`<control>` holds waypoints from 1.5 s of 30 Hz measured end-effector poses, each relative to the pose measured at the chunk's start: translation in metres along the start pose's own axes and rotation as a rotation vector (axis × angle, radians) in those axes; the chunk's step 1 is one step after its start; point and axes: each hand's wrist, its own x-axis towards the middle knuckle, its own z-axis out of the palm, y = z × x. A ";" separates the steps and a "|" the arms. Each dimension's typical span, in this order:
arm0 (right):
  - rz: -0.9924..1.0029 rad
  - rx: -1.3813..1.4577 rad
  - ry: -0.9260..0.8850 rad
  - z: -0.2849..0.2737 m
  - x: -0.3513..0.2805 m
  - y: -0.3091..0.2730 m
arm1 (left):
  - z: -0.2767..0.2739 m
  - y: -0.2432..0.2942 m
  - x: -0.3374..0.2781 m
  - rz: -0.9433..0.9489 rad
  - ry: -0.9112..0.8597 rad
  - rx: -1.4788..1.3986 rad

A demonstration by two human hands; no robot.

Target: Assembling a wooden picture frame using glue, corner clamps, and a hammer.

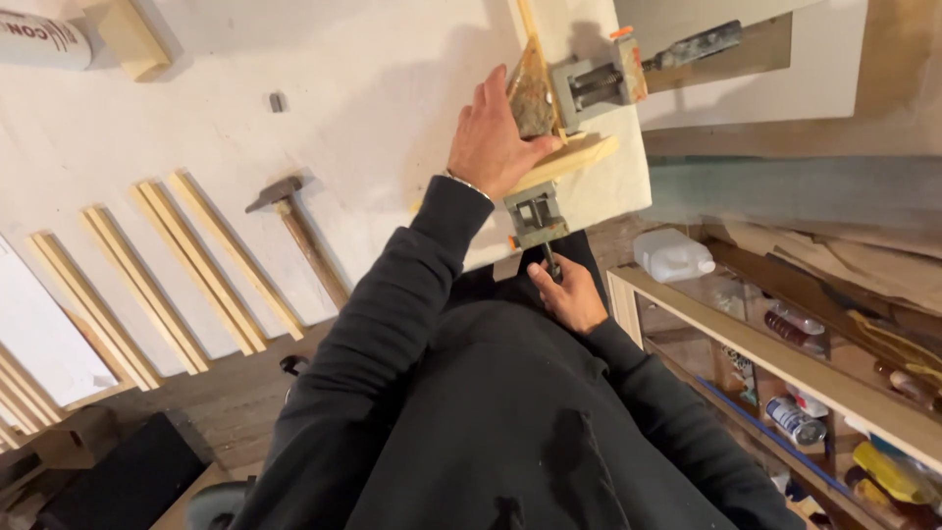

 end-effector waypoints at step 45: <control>-0.660 -1.491 -0.065 -0.228 0.126 -0.264 | -0.019 0.059 0.202 0.353 -0.816 0.588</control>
